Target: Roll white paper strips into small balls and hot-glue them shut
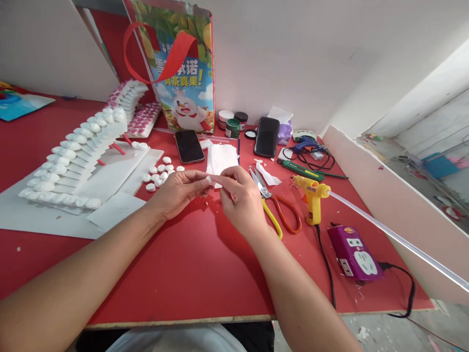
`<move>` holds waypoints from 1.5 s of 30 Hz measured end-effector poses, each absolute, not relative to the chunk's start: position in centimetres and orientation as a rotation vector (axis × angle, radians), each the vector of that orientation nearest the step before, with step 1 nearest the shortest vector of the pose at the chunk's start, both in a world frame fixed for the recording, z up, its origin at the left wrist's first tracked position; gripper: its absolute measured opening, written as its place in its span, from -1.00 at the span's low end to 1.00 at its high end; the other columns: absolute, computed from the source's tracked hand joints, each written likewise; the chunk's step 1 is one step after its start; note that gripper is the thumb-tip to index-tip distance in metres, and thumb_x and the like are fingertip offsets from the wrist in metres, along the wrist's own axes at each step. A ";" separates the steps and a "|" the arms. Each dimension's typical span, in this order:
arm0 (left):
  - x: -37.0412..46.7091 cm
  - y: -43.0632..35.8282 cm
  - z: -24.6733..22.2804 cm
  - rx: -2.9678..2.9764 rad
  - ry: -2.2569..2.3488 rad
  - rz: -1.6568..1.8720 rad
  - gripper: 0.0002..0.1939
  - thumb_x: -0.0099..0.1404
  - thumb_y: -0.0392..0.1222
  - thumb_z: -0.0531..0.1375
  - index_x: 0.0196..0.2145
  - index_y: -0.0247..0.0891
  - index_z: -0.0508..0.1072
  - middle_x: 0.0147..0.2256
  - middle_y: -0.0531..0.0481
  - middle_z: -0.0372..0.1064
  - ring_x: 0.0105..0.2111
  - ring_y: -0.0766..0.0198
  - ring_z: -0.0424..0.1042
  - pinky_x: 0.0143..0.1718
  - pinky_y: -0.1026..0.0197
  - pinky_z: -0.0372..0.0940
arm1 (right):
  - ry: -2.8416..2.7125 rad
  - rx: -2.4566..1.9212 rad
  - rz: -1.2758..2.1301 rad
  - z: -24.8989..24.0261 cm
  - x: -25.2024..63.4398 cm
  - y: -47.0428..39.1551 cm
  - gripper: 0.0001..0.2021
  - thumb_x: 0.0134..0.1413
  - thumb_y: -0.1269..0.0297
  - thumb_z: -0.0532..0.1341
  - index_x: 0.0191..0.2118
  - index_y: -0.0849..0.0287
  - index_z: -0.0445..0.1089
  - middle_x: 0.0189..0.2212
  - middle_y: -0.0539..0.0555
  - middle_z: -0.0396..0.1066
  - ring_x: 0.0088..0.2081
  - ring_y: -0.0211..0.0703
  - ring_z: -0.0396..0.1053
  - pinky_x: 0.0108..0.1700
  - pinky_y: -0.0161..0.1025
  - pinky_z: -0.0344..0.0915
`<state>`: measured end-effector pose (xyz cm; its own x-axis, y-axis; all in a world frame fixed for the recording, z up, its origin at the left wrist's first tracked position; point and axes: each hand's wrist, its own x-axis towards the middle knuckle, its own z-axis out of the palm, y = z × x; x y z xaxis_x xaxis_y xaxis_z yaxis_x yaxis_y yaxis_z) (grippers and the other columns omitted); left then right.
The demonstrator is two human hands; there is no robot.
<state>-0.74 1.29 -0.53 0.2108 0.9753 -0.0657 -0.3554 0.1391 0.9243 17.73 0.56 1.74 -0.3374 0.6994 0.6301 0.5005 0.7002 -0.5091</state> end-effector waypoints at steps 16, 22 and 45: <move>-0.7 1.1 -0.5 1.278 1.065 1.248 -0.61 0.07 0.06 0.51 -0.24 -0.24 0.63 -0.28 -0.07 0.57 -0.25 0.15 0.49 -0.13 0.12 0.35 | -1.887 -1.020 0.440 1.9 18.3 0.8 -0.66 0.25 0.47 0.11 -0.04 0.11 0.60 -0.25 0.11 0.54 -0.27 -0.14 0.45 -0.25 -0.18 0.38; -0.6 0.7 -0.2 1.501 1.151 1.301 -0.71 0.21 0.05 0.43 -0.26 -0.21 0.62 -0.26 -0.07 0.56 -0.24 0.14 0.47 -0.15 0.15 0.32 | -1.947 -1.033 0.482 1.1 17.6 0.7 -0.65 0.22 0.46 0.12 -0.05 0.10 0.62 -0.25 0.12 0.50 -0.31 -0.16 0.45 -0.30 -0.21 0.38; 0.4 0.6 -1.8 2.077 1.405 1.284 -0.87 0.39 -0.23 0.15 -0.19 -0.21 0.50 -0.29 -0.06 0.59 -0.31 0.18 0.55 -0.27 0.21 0.35 | -1.407 -1.359 1.075 0.9 16.5 1.0 -0.75 -0.03 0.11 0.42 -0.33 0.20 0.67 -0.49 0.06 0.57 -0.50 -0.20 0.43 -0.38 -0.24 0.33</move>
